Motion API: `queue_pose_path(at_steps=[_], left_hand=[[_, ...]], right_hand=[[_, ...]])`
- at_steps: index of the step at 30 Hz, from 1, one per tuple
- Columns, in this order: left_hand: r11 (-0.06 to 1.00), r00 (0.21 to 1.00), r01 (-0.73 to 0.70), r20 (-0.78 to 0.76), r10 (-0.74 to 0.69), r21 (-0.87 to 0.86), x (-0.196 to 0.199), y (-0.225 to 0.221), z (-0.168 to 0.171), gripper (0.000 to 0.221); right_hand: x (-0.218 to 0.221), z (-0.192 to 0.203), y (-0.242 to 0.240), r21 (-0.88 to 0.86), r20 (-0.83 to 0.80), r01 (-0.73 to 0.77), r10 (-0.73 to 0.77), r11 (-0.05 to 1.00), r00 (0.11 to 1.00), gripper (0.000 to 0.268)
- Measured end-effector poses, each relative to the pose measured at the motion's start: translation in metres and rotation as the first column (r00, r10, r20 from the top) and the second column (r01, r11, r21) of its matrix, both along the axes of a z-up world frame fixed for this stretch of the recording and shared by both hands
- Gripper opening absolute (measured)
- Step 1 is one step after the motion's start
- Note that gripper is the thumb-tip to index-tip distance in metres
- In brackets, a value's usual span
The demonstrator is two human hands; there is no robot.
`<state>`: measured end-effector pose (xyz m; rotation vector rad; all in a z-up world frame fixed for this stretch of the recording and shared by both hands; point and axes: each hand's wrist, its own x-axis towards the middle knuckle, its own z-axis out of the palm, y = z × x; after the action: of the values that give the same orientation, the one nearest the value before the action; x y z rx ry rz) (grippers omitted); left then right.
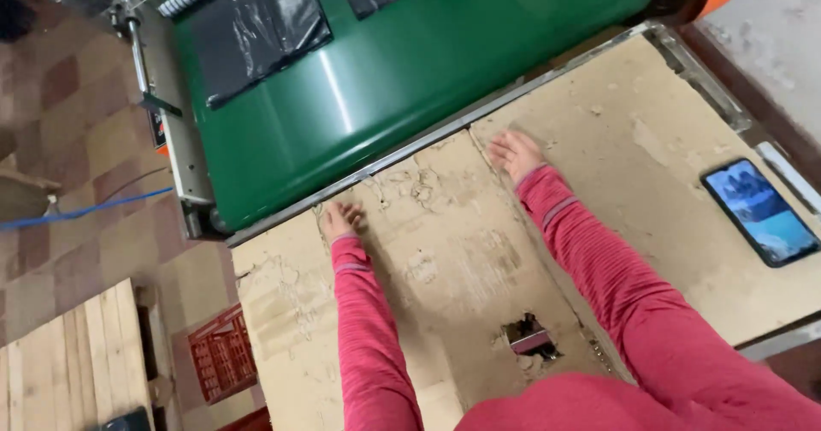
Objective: Folding black plastic bags and placing them into a red crate.
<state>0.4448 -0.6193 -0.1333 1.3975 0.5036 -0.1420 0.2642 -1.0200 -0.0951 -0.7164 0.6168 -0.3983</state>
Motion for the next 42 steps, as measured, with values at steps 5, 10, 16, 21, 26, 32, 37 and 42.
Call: queue_pose_path(at_steps=[5,10,16,21,26,32,37,42], left_hand=[[0.998,0.999,0.036,-0.011,-0.036,-0.049,0.025,-0.006,0.014,0.058],[0.971,0.999,0.017,-0.027,-0.024,-0.237,0.024,-0.012,0.043,0.077],[0.729,0.983,-0.183,-0.108,0.150,-0.660,-0.027,-0.014,0.122,0.109],[0.784,0.905,-0.408,-0.323,0.277,-0.468,-0.076,0.028,0.080,0.098],[0.680,0.842,-0.539,-0.309,0.443,-0.496,-0.228,0.043,0.208,0.080],[0.888,0.976,-0.210,0.141,0.165,0.410,-0.431,0.148,0.207,0.047],[0.841,0.653,-0.435,0.756,0.051,0.320,-0.519,0.204,0.237,0.076],[0.810,0.673,-0.437,0.739,0.006,0.392,-0.468,0.205,0.291,0.040]], right_hand=[[0.065,-0.020,-0.017,0.048,-0.089,-0.027,0.031,0.998,0.996,0.045],[0.090,0.009,-0.018,0.139,-0.059,-0.029,0.037,0.990,0.998,0.069],[0.097,-0.005,-0.022,0.125,-0.217,0.087,-0.059,0.988,0.974,0.080],[-0.047,0.013,0.021,-0.020,-0.412,0.136,-0.132,0.990,0.901,0.076],[-0.230,0.018,0.167,-0.597,-0.511,-0.618,0.352,0.511,0.784,0.054],[-0.158,0.067,0.236,-0.938,-0.015,-0.001,0.036,-0.348,0.999,0.041],[-0.258,0.193,0.242,-0.991,0.029,0.116,0.725,-0.070,0.689,0.021],[-0.307,0.198,0.211,-0.875,-0.108,-0.482,0.949,0.050,0.295,0.018]])
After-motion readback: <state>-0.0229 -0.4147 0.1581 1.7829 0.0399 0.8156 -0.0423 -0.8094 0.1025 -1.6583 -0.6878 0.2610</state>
